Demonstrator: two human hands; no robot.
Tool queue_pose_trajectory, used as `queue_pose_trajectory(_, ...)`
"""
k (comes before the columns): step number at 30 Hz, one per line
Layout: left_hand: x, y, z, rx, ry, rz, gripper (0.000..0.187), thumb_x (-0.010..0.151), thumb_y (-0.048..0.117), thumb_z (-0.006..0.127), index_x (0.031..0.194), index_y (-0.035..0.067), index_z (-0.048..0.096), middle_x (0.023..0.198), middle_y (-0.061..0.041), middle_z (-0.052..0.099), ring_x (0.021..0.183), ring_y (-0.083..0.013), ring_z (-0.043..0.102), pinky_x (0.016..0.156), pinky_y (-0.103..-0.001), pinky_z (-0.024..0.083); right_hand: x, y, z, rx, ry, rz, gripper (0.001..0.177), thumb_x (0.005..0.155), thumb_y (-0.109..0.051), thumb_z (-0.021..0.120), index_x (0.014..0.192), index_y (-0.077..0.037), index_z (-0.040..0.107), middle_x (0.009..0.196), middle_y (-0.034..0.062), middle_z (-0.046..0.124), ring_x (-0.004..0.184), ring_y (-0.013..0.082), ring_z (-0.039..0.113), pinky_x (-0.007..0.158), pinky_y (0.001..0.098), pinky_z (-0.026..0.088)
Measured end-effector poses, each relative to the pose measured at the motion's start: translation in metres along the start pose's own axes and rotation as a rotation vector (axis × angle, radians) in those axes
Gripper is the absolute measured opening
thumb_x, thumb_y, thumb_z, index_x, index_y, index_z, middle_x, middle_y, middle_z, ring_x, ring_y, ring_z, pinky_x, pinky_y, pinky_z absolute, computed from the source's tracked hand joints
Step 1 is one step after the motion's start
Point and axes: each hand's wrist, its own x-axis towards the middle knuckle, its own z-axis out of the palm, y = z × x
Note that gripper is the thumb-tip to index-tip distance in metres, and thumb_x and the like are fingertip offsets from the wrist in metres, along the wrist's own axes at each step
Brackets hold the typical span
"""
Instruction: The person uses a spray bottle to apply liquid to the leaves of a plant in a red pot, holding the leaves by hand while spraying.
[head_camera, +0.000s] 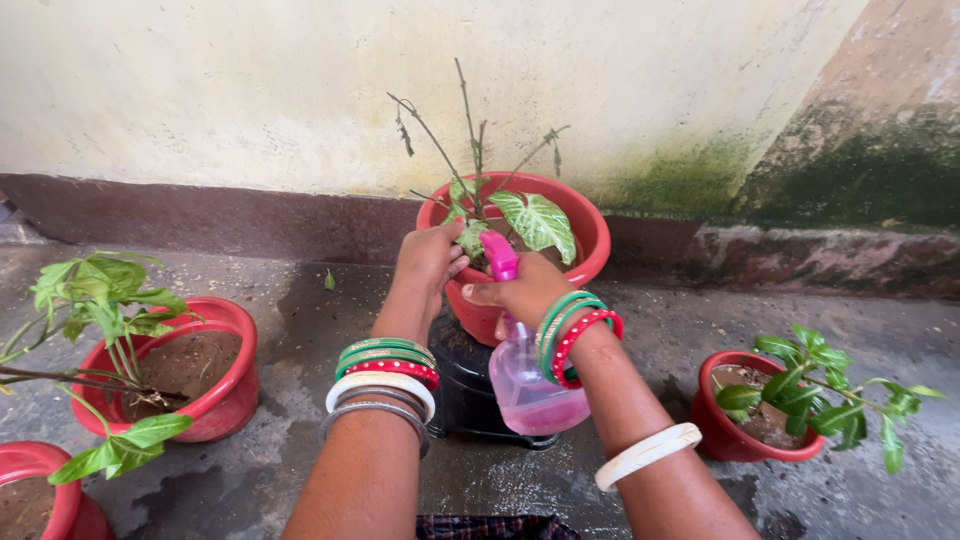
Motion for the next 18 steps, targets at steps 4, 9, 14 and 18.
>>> queue_pose_trajectory(4,-0.002,-0.004,-0.004,-0.11,0.001,-0.03,0.026,0.092,0.021,0.068,0.106,0.0,0.068,0.098,-0.005,0.066,0.083,-0.0151,0.063,0.074,-0.03,0.059,-0.01,0.0,0.004,0.03,0.046,-0.003,0.034,0.076,-0.027,0.084,0.087,0.003,0.074,0.065,0.0133,0.073,0.047,0.0219,0.069,0.047,0.0369,0.053)
queue_pose_trajectory(9,-0.006,-0.002,-0.009,-0.161,-0.067,-0.09,0.035,0.092,0.028,0.065,0.115,0.002,0.064,0.109,-0.008,0.066,0.096,-0.0205,0.064,0.083,-0.036,0.057,-0.018,0.001,0.009,0.088,0.034,-0.034,0.027,0.076,-0.024,0.082,0.084,0.0,0.074,0.064,0.0133,0.072,0.045,0.0219,0.067,0.045,0.0371,0.05)
queue_pose_trajectory(14,-0.017,0.01,-0.01,-0.248,-0.091,-0.163,0.042,0.095,0.035,0.065,0.12,0.002,0.061,0.114,-0.011,0.063,0.103,-0.0225,0.061,0.089,-0.035,0.055,-0.016,0.003,0.014,0.093,-0.059,-0.076,0.028,0.08,-0.021,0.081,0.077,0.004,0.07,0.062,0.013,0.068,0.045,0.0227,0.067,0.044,0.0374,0.052)
queue_pose_trajectory(18,-0.019,0.013,-0.01,-0.273,-0.096,-0.228,0.047,0.094,0.041,0.062,0.12,0.002,0.062,0.117,-0.013,0.065,0.104,-0.0244,0.061,0.084,-0.037,0.054,-0.013,0.002,0.016,0.082,-0.006,-0.108,0.025,0.081,-0.023,0.079,0.079,0.001,0.072,0.062,0.0118,0.069,0.047,0.022,0.069,0.046,0.0363,0.053)
